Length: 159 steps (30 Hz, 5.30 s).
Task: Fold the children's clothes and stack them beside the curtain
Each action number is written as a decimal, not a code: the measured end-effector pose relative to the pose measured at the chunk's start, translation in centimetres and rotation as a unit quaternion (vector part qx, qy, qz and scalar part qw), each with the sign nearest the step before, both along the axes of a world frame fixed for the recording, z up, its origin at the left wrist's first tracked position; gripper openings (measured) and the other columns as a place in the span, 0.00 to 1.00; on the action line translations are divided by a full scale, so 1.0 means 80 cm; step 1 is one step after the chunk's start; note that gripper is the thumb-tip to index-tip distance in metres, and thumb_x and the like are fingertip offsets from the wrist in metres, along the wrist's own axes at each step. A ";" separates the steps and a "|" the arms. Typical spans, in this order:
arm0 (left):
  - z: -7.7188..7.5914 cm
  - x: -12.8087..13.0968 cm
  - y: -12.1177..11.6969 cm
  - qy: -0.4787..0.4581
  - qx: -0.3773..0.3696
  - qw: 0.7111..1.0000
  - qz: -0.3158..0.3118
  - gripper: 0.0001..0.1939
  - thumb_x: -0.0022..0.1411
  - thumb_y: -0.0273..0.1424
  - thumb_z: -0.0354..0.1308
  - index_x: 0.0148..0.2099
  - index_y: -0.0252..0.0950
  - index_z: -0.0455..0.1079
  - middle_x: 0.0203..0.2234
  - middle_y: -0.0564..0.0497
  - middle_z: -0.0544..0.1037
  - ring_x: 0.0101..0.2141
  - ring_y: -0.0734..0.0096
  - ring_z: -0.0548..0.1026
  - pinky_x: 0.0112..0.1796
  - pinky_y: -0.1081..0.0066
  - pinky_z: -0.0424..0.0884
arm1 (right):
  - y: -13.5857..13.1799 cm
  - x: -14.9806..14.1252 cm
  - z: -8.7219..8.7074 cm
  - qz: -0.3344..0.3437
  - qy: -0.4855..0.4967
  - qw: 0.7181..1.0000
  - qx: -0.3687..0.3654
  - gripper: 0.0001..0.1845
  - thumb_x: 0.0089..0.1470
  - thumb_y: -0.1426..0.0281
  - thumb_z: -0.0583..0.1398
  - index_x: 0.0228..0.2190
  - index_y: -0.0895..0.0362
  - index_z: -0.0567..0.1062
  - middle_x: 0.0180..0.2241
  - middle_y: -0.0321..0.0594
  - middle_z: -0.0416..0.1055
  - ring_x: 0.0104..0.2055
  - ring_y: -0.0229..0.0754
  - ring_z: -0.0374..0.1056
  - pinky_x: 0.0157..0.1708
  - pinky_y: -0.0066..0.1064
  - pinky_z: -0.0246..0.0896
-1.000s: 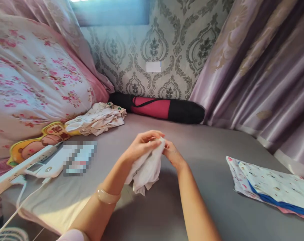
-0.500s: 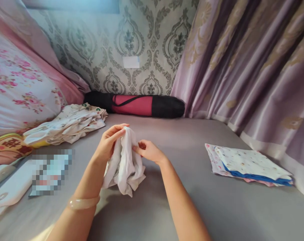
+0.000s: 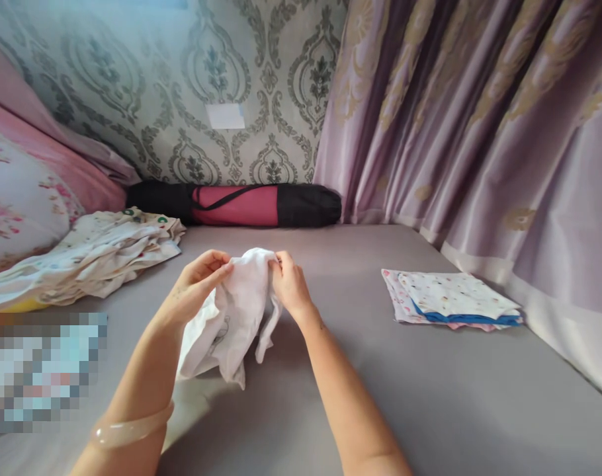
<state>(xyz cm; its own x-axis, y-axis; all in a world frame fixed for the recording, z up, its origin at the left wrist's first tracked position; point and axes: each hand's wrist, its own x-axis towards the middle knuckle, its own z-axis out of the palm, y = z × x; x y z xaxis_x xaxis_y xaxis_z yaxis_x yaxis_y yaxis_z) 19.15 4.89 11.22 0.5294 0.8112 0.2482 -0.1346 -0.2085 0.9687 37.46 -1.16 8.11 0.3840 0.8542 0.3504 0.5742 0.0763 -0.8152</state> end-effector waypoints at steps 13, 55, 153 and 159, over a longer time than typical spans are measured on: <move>-0.023 0.016 0.005 0.083 -0.262 0.953 -0.130 0.36 0.54 0.62 0.51 0.38 0.31 0.77 0.21 0.48 0.76 0.21 0.68 0.71 0.23 0.72 0.66 | -0.025 0.002 0.039 0.041 -0.131 0.989 0.053 0.10 0.62 0.69 0.52 0.43 0.49 0.71 0.42 0.39 0.76 0.44 0.46 0.71 0.44 0.34 0.62; -0.020 0.031 -0.013 -0.014 -0.004 0.992 -0.123 0.11 0.58 0.34 0.59 0.42 0.38 0.77 0.33 0.50 0.77 0.32 0.68 0.71 0.32 0.73 0.67 | -0.029 0.007 0.045 0.089 -0.106 0.989 0.057 0.12 0.59 0.62 0.57 0.43 0.52 0.73 0.37 0.39 0.70 0.34 0.39 0.66 0.36 0.31 0.63; 0.060 -0.025 0.033 0.111 0.090 0.990 0.014 0.24 0.49 0.50 0.64 0.38 0.35 0.77 0.27 0.49 0.78 0.26 0.70 0.72 0.24 0.75 0.66 | -0.058 0.088 0.089 0.105 0.072 0.992 0.004 0.26 0.47 0.48 0.63 0.36 0.56 0.80 0.31 0.38 0.78 0.31 0.42 0.70 0.29 0.31 0.64; 0.139 -0.034 0.059 0.183 0.200 0.962 -0.025 0.17 0.51 0.44 0.64 0.37 0.36 0.78 0.28 0.48 0.78 0.27 0.69 0.73 0.26 0.74 0.67 | -0.045 0.108 0.145 0.090 -0.102 0.990 0.048 0.26 0.51 0.47 0.59 0.33 0.56 0.81 0.28 0.36 0.76 0.30 0.41 0.68 0.27 0.30 0.59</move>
